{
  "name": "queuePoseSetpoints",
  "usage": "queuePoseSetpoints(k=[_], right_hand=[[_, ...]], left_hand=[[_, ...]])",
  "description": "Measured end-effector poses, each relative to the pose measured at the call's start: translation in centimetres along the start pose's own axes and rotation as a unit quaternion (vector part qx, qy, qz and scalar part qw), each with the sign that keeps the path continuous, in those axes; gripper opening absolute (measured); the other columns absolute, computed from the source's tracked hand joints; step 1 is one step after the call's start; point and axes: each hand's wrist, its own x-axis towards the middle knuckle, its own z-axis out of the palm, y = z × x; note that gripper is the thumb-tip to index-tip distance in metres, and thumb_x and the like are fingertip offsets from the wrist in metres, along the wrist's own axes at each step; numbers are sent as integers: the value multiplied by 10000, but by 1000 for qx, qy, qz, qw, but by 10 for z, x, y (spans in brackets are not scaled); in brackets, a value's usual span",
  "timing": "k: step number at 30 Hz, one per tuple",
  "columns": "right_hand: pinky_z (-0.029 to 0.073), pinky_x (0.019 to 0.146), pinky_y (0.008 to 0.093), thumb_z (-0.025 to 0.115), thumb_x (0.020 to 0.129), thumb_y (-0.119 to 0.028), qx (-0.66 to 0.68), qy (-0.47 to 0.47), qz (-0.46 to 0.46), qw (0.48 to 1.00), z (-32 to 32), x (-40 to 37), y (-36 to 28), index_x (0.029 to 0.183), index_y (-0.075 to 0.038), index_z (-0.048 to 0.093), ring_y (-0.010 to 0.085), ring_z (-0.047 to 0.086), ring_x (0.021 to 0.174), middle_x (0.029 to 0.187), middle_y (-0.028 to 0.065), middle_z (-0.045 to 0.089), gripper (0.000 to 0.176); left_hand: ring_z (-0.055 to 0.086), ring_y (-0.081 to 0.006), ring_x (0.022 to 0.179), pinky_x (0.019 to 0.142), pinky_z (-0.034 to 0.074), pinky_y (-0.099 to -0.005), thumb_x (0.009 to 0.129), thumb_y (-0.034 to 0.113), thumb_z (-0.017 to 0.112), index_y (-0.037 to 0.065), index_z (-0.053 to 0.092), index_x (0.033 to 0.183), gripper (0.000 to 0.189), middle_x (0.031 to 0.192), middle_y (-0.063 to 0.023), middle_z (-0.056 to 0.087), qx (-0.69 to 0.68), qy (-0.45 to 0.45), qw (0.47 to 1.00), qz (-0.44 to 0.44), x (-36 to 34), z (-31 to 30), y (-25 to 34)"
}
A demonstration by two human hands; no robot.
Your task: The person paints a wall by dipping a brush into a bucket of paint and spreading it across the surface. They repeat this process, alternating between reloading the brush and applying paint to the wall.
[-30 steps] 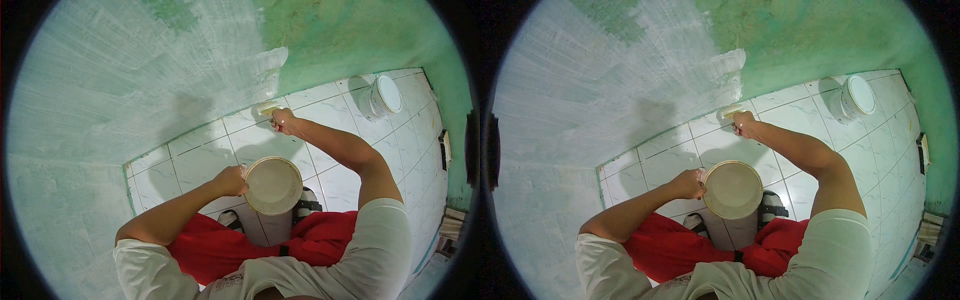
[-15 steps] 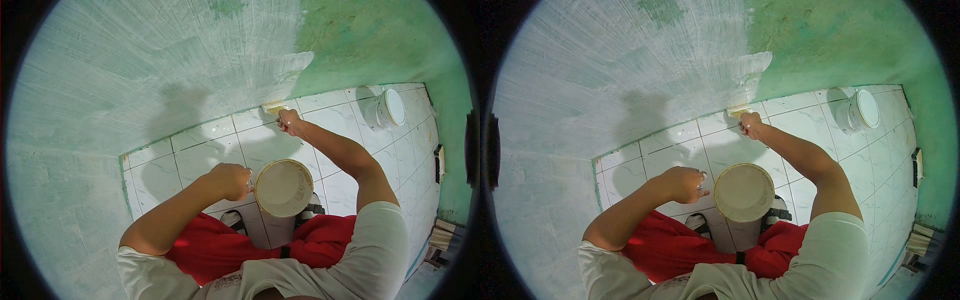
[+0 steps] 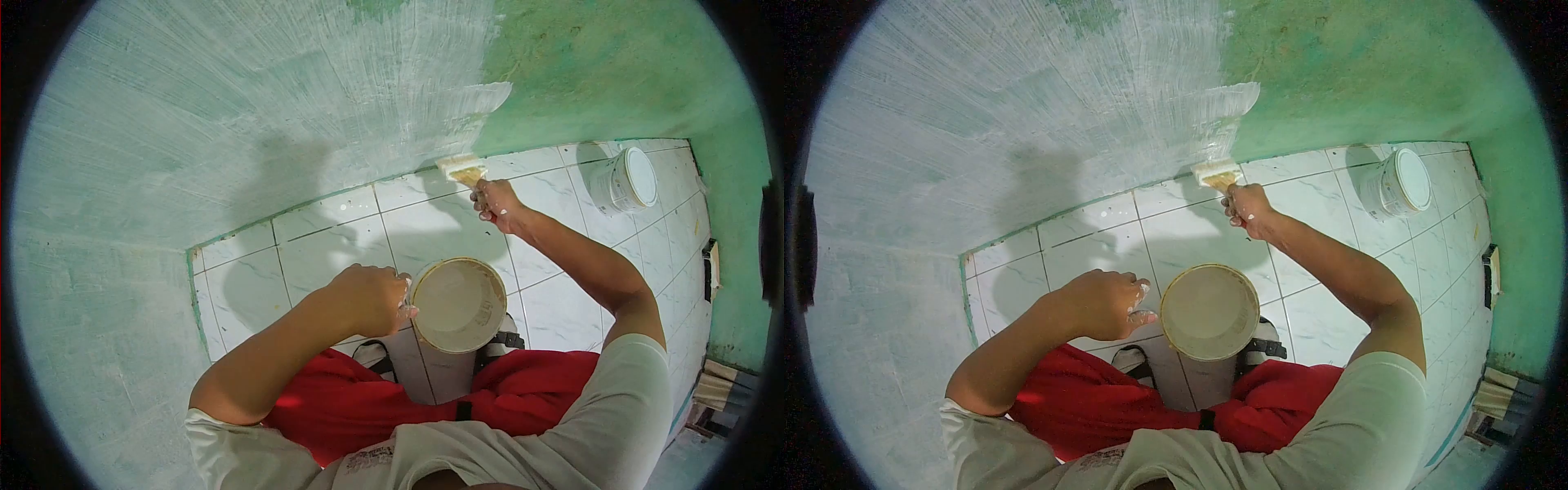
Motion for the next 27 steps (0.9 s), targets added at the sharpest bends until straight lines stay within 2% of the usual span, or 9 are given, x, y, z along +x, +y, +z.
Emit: queuePoseSetpoints(k=[8,16,19,21,27], right_hand=[[336,412,289,525,941,-127,18,31,36,999,22,54,41,923,1,537,140,468,530,784,95,555,129],[312,423,322,485,924,-88,28,26,35,999,52,66,45,837,-2,506,154,461,530,752,98,539,124],[315,423,316,489,923,-91,37,25,29,999,57,72,46,825,-1,506,151,458,530,754,98,542,135],[316,422,311,491,925,-95,39,28,28,998,60,74,44,819,-5,506,147,457,529,749,94,541,139],[316,414,294,502,929,-106,44,39,6,998,54,60,39,826,-19,513,136,459,522,726,77,539,135]], left_hand=[[678,-351,933,836,554,-441,981,412,561,-44,620,1149,489,997,-196,679,11,-7,1000,-8,2,-6,10],[684,-350,917,807,562,-444,967,412,588,-28,626,1139,474,974,-183,681,15,-6,1000,-2,3,0,4],[685,-349,918,803,563,-444,965,413,591,-25,622,1143,474,983,-180,681,24,-2,1000,3,4,1,2],[685,-349,919,799,563,-445,965,411,590,-22,618,1151,472,996,-180,680,18,-31,999,-2,3,-4,5],[686,-350,927,816,558,-443,963,398,591,-28,613,1165,472,1001,-183,679,29,-14,999,-1,0,-3,5]])
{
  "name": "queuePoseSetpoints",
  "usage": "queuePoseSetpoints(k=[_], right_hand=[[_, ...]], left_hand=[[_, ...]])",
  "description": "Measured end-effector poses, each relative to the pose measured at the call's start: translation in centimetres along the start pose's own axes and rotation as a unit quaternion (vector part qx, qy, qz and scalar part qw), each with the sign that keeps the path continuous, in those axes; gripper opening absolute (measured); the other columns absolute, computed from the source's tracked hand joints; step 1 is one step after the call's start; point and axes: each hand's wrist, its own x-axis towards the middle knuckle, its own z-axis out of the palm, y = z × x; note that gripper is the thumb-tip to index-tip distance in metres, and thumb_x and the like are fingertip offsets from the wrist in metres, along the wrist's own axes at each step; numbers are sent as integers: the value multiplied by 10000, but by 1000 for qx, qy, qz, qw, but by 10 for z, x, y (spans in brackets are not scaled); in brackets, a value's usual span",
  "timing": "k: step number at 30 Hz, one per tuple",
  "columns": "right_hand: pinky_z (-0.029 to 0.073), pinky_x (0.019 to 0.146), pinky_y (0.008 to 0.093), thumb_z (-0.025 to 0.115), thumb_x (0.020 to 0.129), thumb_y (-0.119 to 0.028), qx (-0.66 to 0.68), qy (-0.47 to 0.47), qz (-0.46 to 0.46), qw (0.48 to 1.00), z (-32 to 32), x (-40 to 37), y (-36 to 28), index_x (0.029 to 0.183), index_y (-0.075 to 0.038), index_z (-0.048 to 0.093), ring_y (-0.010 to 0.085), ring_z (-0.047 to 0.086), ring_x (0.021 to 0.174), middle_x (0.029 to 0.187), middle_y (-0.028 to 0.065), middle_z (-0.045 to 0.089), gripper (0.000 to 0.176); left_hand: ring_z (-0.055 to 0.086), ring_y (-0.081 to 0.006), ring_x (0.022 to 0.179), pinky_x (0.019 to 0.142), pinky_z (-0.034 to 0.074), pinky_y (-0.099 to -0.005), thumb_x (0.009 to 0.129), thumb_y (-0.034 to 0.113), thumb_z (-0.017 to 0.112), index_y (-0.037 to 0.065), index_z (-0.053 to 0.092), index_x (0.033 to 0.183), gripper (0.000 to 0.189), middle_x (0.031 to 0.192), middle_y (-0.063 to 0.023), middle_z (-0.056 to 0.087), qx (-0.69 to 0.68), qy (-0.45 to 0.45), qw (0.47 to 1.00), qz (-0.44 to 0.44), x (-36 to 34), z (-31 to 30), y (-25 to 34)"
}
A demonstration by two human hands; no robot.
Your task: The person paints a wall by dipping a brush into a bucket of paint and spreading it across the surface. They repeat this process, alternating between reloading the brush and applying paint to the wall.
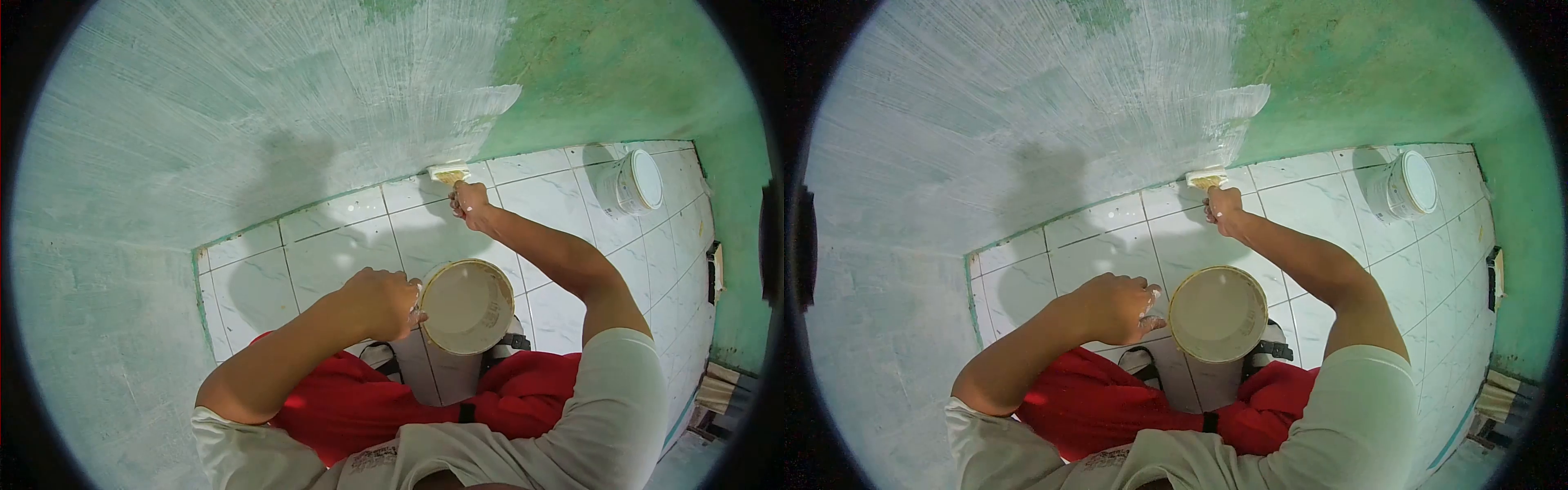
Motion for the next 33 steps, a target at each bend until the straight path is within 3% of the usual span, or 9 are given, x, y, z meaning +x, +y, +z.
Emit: queuePoseSetpoints(k=[16,27,33], right_hand=[[335,414,296,506,941,-129,-41,-17,3,999,7,11,3,872,-8,525,135,465,524,745,71,541,141],[344,408,290,521,936,-137,-53,14,-15,998,-26,-14,-1,895,-14,537,132,483,527,749,58,552,130],[347,406,286,517,932,-103,-59,-10,-32,998,-28,0,-42,921,6,550,139,494,532,776,83,571,115]], left_hand=[[690,-348,908,804,559,-436,961,403,595,-45,615,1190,504,990,-189,680,-3,-2,1000,2,-1,1,5],[682,-357,951,845,551,-443,981,435,558,-23,614,1201,511,1019,-196,678,-2,-8,1000,11,-1,-3,6],[676,-370,961,853,543,-459,985,430,544,-20,632,1176,497,1029,-198,680,-9,-25,1000,6,8,-7,17]])
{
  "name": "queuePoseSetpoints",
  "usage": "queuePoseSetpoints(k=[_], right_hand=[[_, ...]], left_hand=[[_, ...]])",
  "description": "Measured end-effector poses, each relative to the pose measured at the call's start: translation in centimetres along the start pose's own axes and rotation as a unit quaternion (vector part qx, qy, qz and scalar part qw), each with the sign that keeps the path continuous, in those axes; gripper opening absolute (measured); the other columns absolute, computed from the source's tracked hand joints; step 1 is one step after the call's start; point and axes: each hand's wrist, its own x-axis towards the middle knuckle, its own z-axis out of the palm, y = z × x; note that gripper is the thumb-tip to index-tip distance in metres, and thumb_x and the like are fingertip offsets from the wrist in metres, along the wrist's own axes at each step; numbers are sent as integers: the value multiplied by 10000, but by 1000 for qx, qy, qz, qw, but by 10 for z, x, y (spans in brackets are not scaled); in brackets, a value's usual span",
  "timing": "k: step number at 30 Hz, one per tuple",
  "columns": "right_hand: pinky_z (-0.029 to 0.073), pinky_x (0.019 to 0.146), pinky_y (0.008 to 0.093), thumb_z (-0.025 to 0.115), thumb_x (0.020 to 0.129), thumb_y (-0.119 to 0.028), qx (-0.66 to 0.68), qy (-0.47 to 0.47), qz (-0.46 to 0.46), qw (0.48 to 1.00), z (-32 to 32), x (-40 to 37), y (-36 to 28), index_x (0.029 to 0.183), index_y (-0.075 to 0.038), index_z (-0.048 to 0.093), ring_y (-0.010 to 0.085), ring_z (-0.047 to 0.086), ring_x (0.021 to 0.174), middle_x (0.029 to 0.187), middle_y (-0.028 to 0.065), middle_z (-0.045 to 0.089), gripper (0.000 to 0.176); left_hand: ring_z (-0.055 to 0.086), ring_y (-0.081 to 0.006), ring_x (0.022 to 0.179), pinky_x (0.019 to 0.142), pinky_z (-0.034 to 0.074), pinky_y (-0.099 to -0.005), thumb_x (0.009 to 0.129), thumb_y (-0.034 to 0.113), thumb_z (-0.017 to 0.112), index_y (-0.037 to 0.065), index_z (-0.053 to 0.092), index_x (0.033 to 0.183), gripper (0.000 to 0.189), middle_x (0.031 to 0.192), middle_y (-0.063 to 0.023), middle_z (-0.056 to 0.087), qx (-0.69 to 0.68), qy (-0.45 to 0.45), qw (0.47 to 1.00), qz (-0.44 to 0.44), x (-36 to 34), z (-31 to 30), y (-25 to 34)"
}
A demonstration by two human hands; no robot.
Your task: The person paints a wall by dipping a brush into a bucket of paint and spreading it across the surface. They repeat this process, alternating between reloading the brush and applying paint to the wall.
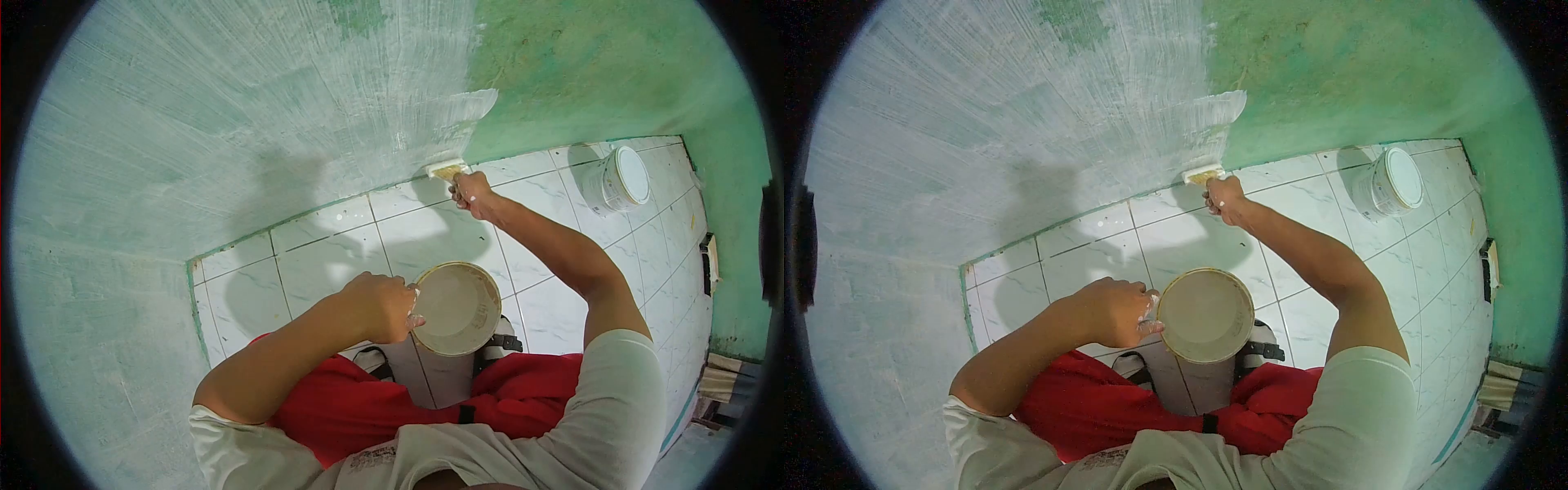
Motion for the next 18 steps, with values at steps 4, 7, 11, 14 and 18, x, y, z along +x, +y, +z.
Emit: queuePoseSetpoints(k=[4,7,11,14,18], right_hand=[[341,404,265,504,932,-73,7,-26,-32,999,-4,-48,-58,922,31,552,131,489,548,781,98,569,115],[322,398,250,500,934,-66,22,-44,-62,997,-9,-93,-99,938,66,547,124,474,553,780,105,563,140],[315,402,240,505,936,-70,18,-63,-112,992,-20,-144,-139,945,72,544,120,473,570,802,101,562,147],[325,413,242,515,938,-83,14,-81,-141,987,-30,-173,-153,947,47,527,117,465,575,820,98,560,131],[353,439,260,538,937,-116,10,-81,-138,987,-40,-180,-134,994,-26,487,115,443,570,822,86,544,118]], left_hand=[[672,-371,970,863,538,-465,985,435,541,-19,636,1170,499,1032,-200,680,-1,-1,1000,5,1,-3,8],[675,-371,960,864,537,-465,984,435,541,-18,639,1159,496,1032,-198,680,0,0,1000,2,4,-4,14],[676,-369,961,864,537,-466,983,441,542,-17,638,1169,504,1041,-195,682,6,0,1000,4,6,-10,21],[676,-367,968,869,538,-466,983,449,543,-12,639,1178,510,1045,-195,682,5,-12,1000,-7,9,-12,22],[676,-364,969,872,542,-461,984,452,542,-6,642,1179,507,1046,-197,681,5,27,1000,3,11,-1,14]])
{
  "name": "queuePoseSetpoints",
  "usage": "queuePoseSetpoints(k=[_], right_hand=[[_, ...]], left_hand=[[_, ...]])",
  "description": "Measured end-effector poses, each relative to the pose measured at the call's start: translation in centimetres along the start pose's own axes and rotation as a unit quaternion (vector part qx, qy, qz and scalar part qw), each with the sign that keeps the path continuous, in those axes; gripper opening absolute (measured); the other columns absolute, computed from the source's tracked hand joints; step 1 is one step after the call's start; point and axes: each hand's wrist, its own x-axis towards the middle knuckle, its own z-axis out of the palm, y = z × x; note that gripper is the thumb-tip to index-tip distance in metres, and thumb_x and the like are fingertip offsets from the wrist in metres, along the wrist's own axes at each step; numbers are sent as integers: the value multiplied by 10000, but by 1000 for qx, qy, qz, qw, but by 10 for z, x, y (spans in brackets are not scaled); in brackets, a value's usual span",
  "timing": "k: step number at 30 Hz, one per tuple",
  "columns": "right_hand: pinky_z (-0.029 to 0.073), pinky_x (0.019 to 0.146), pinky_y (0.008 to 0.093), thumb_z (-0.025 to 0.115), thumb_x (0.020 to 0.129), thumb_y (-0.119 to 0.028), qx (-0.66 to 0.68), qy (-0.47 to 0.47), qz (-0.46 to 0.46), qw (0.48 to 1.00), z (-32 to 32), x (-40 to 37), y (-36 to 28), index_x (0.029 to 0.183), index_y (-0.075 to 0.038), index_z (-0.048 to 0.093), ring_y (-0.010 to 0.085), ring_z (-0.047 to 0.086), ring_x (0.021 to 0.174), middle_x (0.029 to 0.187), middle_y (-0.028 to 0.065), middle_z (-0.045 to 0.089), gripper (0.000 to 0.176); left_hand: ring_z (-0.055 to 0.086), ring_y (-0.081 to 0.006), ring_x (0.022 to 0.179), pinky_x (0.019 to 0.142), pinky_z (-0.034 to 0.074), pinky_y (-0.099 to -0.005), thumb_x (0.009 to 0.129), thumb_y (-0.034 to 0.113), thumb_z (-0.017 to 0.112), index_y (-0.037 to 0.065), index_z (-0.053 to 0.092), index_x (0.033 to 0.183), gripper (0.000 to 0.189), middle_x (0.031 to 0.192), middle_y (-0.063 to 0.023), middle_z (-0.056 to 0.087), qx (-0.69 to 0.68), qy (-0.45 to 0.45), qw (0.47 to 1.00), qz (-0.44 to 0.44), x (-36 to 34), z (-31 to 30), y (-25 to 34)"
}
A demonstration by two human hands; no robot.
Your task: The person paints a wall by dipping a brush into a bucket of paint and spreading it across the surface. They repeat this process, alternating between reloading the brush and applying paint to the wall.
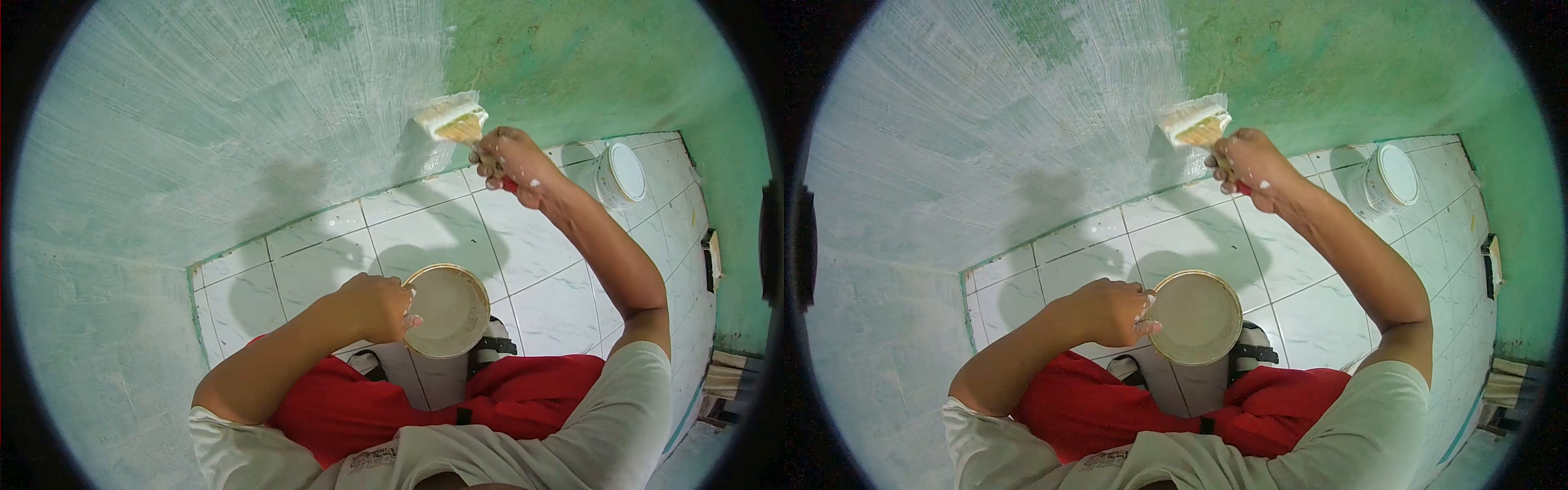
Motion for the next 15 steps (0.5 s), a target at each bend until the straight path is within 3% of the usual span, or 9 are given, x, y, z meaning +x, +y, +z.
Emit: queuePoseSetpoints(k=[3,8,10,14,15], right_hand=[[380,460,275,558,931,-140,-54,8,32,998,-18,8,37,1022,-61,473,120,450,572,821,85,545,147],[422,483,319,599,921,-216,-172,49,48,983,-50,58,128,1041,-12,528,151,530,591,832,112,601,247],[483,524,369,615,909,-258,-387,127,-5,913,-59,83,168,1028,23,606,187,615,657,830,163,657,305],[525,582,390,647,887,-283,-443,108,25,890,-68,109,199,987,56,648,219,651,659,833,205,687,353],[517,554,390,666,874,-263,-473,115,-13,873,-71,119,214,964,66,638,220,632,608,807,192,679,342]], left_hand=[[673,-361,979,876,542,-457,987,448,540,-9,643,1182,507,1050,-202,680,-7,-26,1000,-14,-2,-7,2],[672,-366,975,877,541,-457,990,446,536,-12,641,1191,512,1038,-203,682,10,-19,1000,-6,0,-1,-3],[673,-366,971,876,541,-456,990,448,534,-14,640,1195,516,1035,-201,682,9,-11,1000,-1,0,0,-4],[676,-365,966,874,542,-449,988,449,537,-6,634,1213,517,1038,-200,681,0,-25,1000,-4,-1,-2,-3],[676,-364,966,873,543,-449,986,451,540,0,633,1221,517,1040,-199,682,-1,-19,1000,-4,-2,-2,-3]])
